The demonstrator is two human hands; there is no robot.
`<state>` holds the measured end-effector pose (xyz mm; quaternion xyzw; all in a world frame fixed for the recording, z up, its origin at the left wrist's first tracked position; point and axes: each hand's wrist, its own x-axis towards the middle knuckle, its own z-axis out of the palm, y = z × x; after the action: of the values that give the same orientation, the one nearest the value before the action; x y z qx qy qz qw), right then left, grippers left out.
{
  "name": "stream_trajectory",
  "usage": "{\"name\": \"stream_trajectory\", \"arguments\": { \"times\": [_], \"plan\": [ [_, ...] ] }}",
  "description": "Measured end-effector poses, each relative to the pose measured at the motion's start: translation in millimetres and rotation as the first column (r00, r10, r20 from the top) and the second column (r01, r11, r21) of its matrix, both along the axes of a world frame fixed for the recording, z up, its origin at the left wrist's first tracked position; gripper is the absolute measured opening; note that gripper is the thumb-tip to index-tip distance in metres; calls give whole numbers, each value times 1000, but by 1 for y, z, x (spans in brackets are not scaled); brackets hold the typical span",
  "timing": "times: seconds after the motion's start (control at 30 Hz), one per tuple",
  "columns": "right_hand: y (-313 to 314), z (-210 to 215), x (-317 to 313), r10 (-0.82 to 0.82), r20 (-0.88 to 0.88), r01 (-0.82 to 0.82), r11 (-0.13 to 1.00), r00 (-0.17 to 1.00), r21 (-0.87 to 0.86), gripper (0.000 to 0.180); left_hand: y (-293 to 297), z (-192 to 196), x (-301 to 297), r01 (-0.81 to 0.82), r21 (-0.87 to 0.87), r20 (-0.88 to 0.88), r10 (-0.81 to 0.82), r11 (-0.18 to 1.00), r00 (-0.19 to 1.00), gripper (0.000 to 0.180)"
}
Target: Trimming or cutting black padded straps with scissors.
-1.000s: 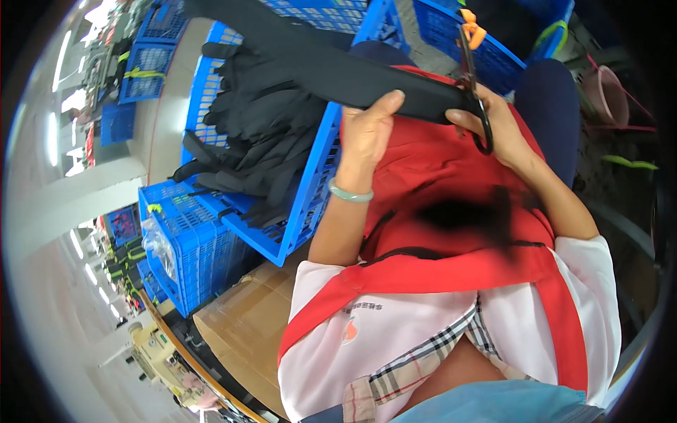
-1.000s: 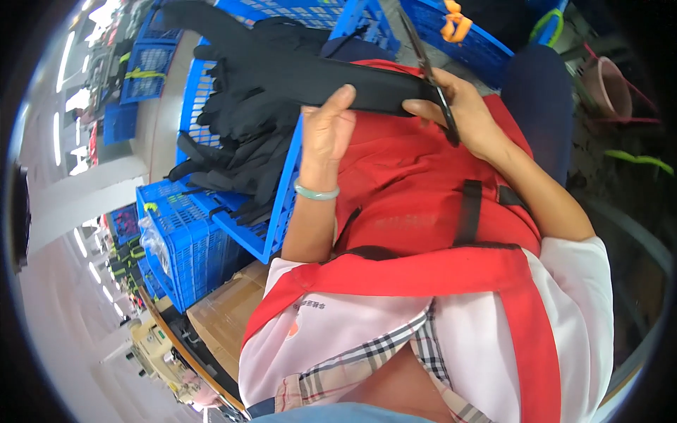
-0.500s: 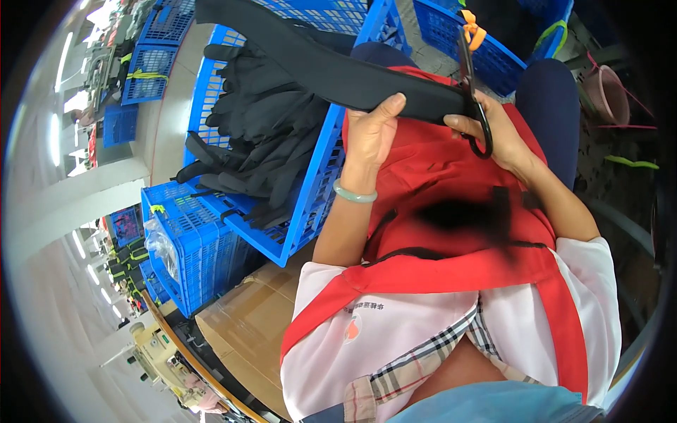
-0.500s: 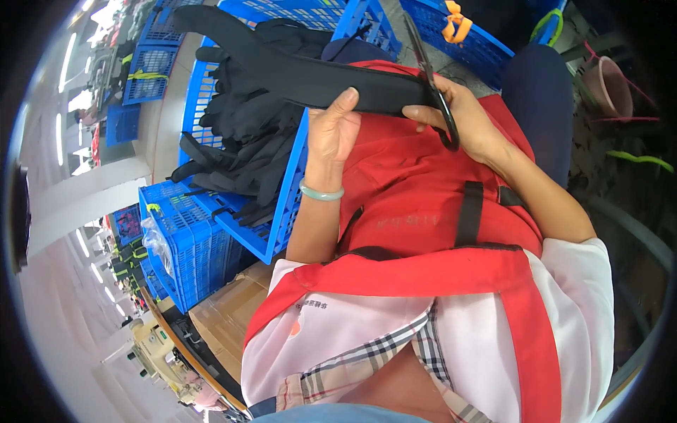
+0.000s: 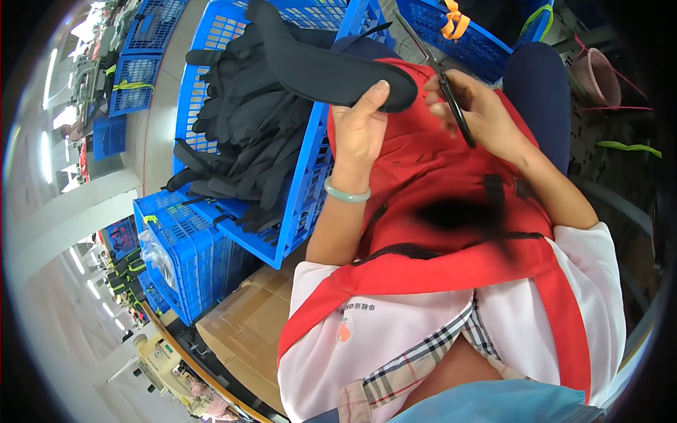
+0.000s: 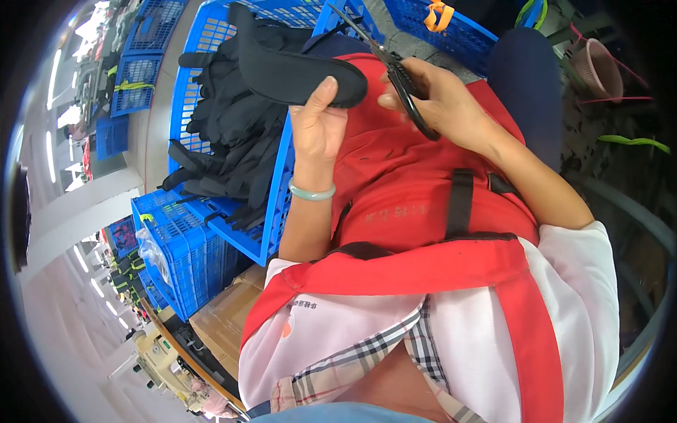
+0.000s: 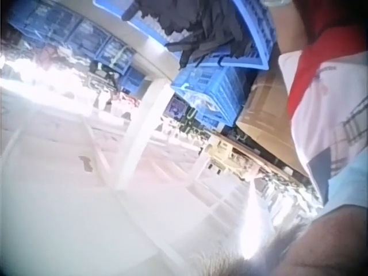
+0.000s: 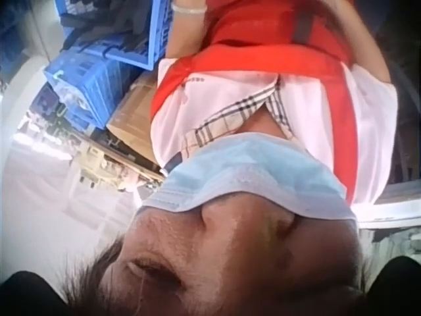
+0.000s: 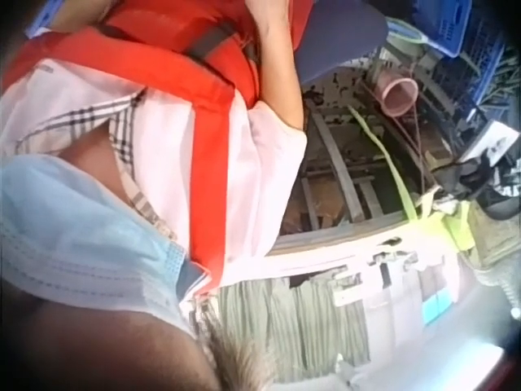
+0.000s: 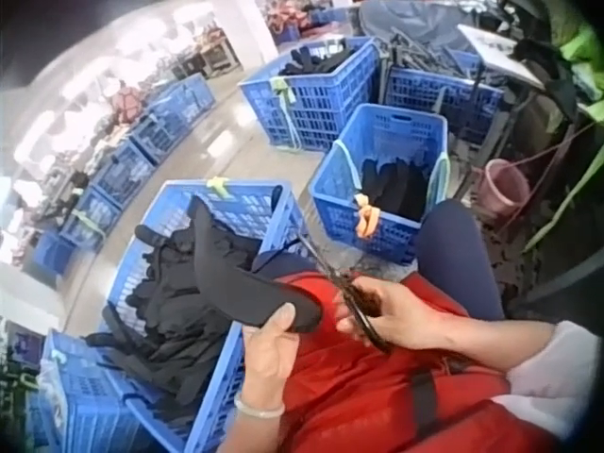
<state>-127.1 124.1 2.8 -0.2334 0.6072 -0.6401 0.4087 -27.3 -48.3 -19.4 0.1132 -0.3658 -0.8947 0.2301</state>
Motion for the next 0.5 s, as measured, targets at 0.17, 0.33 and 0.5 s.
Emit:
{"name": "stream_trajectory", "arguments": {
  "times": [0.17,0.33,0.5],
  "plan": [
    [28,-4,4,99,-244,-65,987,965,145,43,-6,6,5,-16,34,-18,16,999,1000,31],
    [31,4,14,168,-438,-88,976,883,197,61,-1,5,6,-12,33,-38,14,999,999,31],
    [30,11,9,254,-423,-135,947,870,291,63,-1,8,6,-18,35,-44,20,999,999,32]
  ]
}}
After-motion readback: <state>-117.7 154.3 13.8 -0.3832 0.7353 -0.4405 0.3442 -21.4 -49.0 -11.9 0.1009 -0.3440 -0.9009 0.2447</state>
